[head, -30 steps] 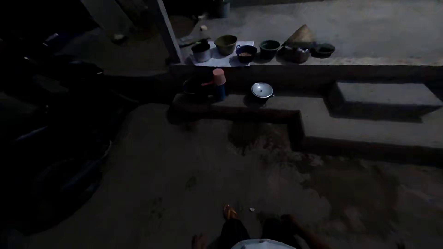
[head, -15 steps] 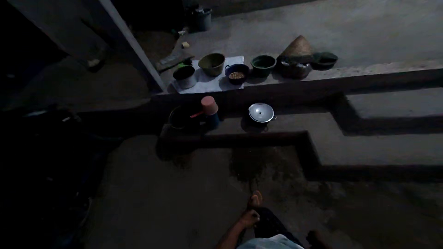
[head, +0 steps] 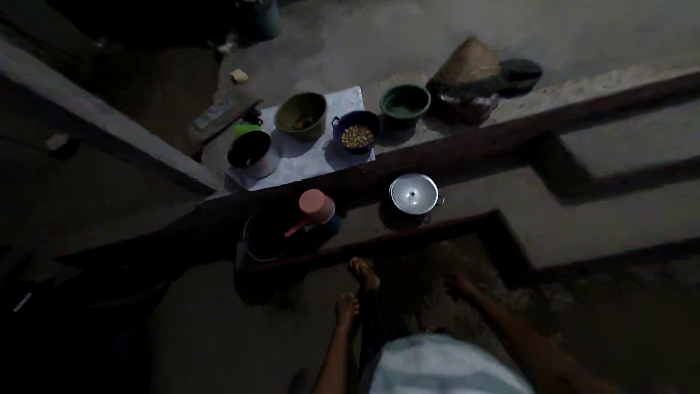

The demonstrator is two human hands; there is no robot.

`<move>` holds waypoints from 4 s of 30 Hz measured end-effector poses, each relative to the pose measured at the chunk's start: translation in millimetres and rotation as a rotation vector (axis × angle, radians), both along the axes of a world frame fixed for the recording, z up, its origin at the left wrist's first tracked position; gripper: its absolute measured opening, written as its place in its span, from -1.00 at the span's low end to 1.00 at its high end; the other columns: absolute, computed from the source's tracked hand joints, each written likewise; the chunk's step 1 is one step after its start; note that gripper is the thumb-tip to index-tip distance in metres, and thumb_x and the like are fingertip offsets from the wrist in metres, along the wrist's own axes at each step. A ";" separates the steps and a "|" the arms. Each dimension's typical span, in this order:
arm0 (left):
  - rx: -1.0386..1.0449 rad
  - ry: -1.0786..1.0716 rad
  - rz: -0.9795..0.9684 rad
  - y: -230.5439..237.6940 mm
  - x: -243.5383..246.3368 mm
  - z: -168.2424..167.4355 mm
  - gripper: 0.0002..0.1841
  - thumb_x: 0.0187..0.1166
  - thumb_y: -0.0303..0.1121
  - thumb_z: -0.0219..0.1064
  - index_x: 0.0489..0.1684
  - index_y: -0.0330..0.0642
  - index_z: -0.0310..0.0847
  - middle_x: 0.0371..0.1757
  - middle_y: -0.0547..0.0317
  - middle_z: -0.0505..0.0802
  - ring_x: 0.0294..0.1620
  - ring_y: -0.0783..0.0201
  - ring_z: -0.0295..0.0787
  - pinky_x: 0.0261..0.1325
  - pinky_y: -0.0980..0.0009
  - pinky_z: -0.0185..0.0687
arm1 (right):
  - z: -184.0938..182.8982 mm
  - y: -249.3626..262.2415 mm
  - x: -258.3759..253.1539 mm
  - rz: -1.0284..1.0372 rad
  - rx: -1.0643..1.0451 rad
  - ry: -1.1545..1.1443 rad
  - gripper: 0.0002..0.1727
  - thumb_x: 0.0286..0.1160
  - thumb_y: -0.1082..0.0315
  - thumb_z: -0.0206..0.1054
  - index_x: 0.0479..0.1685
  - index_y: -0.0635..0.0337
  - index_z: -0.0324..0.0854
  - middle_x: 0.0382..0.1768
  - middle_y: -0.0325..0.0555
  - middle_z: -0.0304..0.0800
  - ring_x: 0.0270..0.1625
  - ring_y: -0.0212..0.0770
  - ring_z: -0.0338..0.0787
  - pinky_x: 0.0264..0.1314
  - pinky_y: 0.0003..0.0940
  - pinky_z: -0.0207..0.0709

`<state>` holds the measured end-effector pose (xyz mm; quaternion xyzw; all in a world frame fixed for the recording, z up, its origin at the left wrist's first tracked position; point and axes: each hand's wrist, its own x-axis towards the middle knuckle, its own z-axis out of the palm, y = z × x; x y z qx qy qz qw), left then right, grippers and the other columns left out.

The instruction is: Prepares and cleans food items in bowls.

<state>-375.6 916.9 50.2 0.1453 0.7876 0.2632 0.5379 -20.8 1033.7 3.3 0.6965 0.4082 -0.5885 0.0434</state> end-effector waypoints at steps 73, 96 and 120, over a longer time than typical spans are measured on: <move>0.280 0.262 -0.241 351.2 -6.8 27.0 -0.61 0.78 -0.34 0.17 0.47 -0.31 0.60 0.26 -0.19 0.83 0.24 0.01 0.82 0.38 0.02 0.68 | 73.0 376.7 -197.2 -0.339 0.338 0.460 -0.64 0.81 0.33 0.13 0.35 0.42 0.54 0.10 0.09 0.83 -0.11 -0.15 0.90 -0.11 -0.23 0.86; 0.542 0.163 0.931 327.0 -197.1 54.1 -0.57 0.83 -0.46 -0.03 0.66 -0.30 0.22 0.26 0.10 0.76 0.16 0.41 0.80 0.22 0.40 0.80 | -20.2 630.2 -374.3 0.582 0.563 -0.285 -0.39 0.67 0.04 0.31 0.66 0.05 0.42 0.34 0.40 0.68 0.35 0.50 0.68 0.29 0.60 0.45; 0.580 -0.098 0.920 494.9 -285.7 -48.1 -0.53 0.86 -0.34 0.05 0.73 -0.12 0.17 0.54 -0.11 0.56 0.45 0.06 0.62 0.41 0.03 0.63 | -43.1 631.8 -368.5 0.670 0.723 -0.193 -0.28 0.49 0.26 0.50 0.70 0.07 0.38 0.72 0.51 0.13 0.53 0.66 0.42 0.37 0.56 0.44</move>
